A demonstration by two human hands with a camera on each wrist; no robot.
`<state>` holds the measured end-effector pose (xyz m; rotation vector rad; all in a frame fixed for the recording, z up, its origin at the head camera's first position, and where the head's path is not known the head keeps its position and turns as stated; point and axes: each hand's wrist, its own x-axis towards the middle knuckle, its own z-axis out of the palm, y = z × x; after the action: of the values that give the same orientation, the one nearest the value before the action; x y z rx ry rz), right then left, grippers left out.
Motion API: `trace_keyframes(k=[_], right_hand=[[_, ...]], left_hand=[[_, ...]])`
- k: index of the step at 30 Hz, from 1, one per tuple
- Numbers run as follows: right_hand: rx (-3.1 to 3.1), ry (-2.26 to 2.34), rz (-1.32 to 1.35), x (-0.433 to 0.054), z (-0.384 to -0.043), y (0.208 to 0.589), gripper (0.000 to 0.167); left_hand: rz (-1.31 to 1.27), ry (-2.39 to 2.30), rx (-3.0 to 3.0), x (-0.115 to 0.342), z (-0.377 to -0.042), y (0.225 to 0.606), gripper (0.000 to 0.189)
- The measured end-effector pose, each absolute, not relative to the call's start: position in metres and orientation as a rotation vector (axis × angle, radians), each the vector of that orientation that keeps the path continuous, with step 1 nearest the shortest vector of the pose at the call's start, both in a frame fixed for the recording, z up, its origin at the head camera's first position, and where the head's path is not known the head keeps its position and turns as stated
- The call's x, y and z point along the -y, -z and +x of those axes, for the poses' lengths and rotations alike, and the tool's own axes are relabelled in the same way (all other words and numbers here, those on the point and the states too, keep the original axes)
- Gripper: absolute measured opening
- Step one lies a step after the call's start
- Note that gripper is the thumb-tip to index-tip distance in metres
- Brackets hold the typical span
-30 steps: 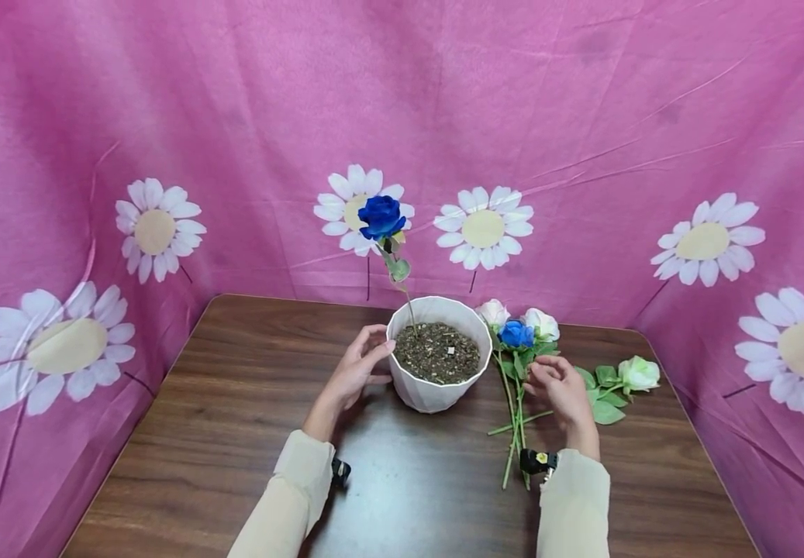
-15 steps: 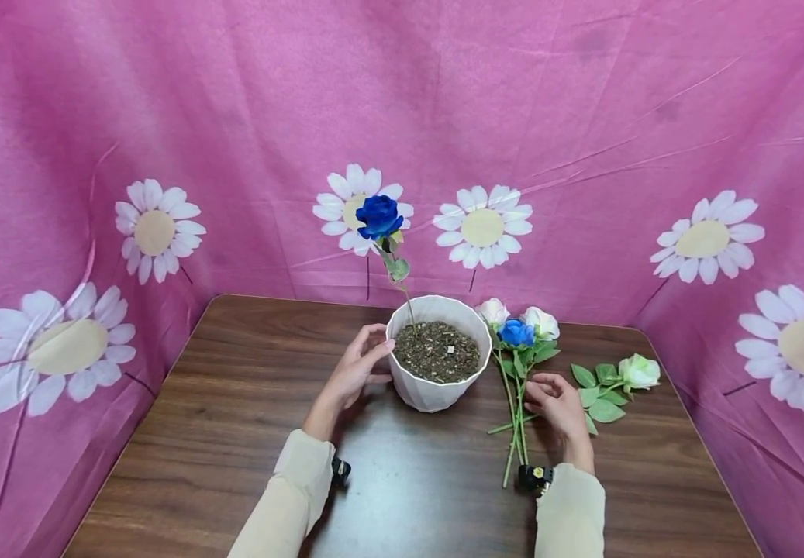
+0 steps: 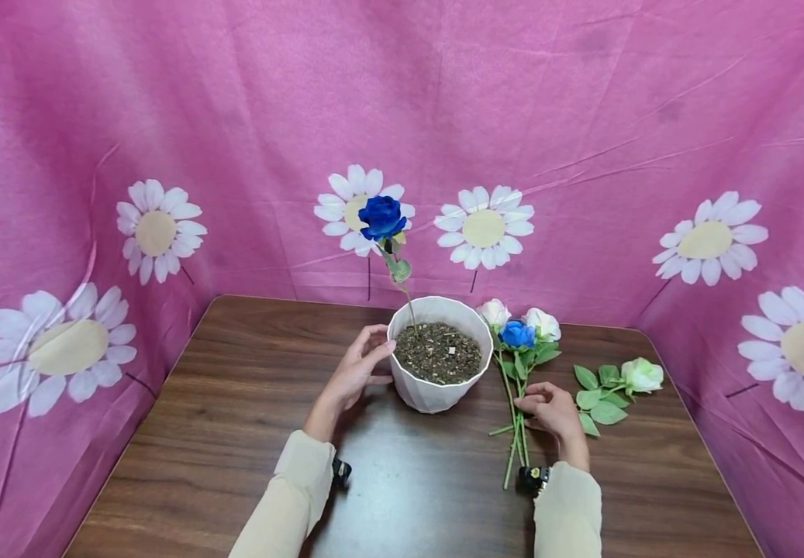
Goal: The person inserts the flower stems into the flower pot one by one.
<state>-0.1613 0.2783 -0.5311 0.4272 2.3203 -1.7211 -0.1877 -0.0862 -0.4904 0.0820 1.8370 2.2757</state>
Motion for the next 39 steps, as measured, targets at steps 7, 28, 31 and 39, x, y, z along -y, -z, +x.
trace_keyframes(k=[7, 28, 31, 39], right_hand=[[-2.297, 1.732, 0.413, -0.28, -0.162, 0.534, 0.036], [-2.142, 1.937, 0.336, -0.284, -0.158, 0.518, 0.038], [-2.098, 2.045, 0.344, -0.283, -0.16, 0.516, 0.038], [-2.011, 2.345, 0.371, -0.277, -0.165, 0.512, 0.017]], left_hand=[[0.086, -2.276, -1.843, 0.086, -0.187, 0.489, 0.04], [0.095, -2.278, -1.839, 0.085, -0.187, 0.49, 0.04], [0.095, -2.278, -1.844, 0.086, -0.187, 0.491, 0.04], [0.096, -2.28, -1.838, 0.086, -0.187, 0.491, 0.041]])
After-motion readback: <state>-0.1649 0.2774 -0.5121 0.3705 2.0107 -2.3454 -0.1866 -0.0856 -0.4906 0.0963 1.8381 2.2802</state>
